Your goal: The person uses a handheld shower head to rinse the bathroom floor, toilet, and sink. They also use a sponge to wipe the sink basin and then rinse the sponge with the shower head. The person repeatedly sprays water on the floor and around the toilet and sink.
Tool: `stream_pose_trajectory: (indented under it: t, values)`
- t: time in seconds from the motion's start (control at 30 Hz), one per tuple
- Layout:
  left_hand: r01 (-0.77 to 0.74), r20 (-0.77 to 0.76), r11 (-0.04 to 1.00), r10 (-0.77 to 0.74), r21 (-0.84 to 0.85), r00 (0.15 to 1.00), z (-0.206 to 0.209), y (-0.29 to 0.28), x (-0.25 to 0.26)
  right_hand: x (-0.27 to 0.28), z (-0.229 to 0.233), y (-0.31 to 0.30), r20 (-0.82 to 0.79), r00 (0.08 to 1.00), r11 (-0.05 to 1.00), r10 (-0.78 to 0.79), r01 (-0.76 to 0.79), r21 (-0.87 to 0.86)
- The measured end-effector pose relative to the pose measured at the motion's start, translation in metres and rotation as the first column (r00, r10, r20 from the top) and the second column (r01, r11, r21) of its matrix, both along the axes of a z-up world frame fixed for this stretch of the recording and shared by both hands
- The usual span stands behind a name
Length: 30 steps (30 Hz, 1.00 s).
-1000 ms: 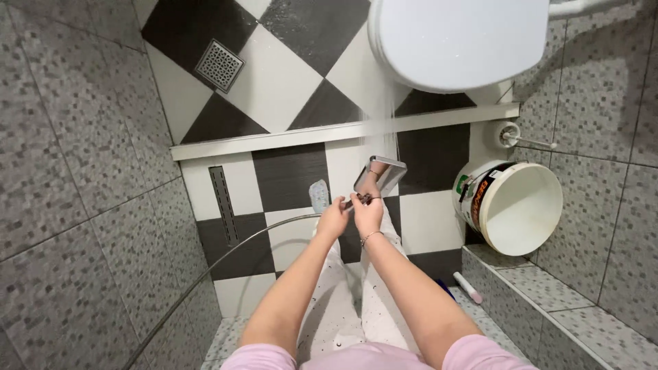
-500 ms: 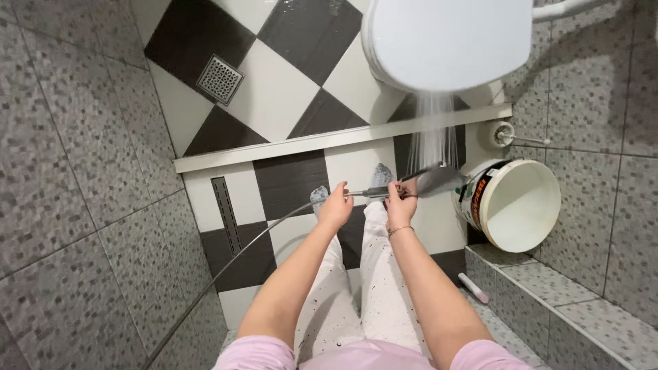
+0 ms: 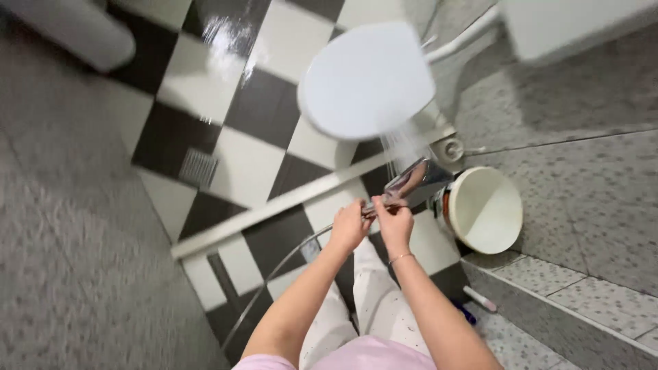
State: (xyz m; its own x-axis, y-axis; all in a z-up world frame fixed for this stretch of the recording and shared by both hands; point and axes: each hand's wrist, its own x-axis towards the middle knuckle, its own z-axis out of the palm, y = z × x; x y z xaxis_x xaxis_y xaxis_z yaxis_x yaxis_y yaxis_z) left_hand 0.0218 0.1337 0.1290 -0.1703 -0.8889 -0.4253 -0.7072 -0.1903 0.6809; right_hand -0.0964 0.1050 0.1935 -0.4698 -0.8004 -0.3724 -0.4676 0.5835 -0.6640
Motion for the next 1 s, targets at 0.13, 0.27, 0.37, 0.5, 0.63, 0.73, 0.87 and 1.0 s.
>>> stream_pose_trajectory:
  t: [0.13, 0.27, 0.37, 0.5, 0.63, 0.73, 0.87, 1.0]
  values:
    - [0.008, -0.251, 0.990, -0.043, -0.140, 0.967, 0.066, -0.053, -0.006, -0.009, 0.067, -0.046, 0.120, 0.992, 0.997, -0.041, 0.048, -0.056]
    - [-0.014, -0.470, 0.998, -0.018, -0.065, 0.882, 0.135, -0.114, -0.029, -0.057, 0.127, -0.111, 0.898, 0.439, 0.890, 0.019, 0.402, -0.215]
    - [0.025, -0.501, 0.993, -0.080, -0.115, 0.862, 0.181, -0.161, -0.046, -0.103, 0.172, -0.180, 0.960, -0.180, 0.871, 0.213, 0.480, -0.104]
    - [0.081, -0.466, 0.959, -0.204, -0.271, 0.861, 0.229, -0.200, -0.067, -0.146, 0.202, -0.224, 0.900, -0.239, 0.852, 0.363, 0.477, -0.217]
    - [0.115, -0.444, 0.934, -0.266, -0.338, 0.855, 0.209, -0.233, -0.103, -0.173, 0.195, -0.248, 0.928, -0.149, 0.846, 0.342, 0.478, -0.235]
    - [0.123, -0.438, 0.919, -0.292, -0.374, 0.850, 0.222, -0.255, -0.127, -0.190, 0.181, -0.264, 0.951, -0.059, 0.845, 0.305, 0.477, -0.242]
    - [0.181, -0.344, 0.859, -0.373, -0.478, 0.861, 0.264, -0.282, -0.156, -0.208, 0.156, -0.274, 0.972, 0.081, 0.855, 0.219, 0.463, -0.231]
    - [0.212, -0.291, 0.814, -0.417, -0.542, 0.861, 0.236, -0.310, -0.192, -0.219, 0.124, -0.259, 0.963, 0.215, 0.731, 0.165, 0.628, -0.266]
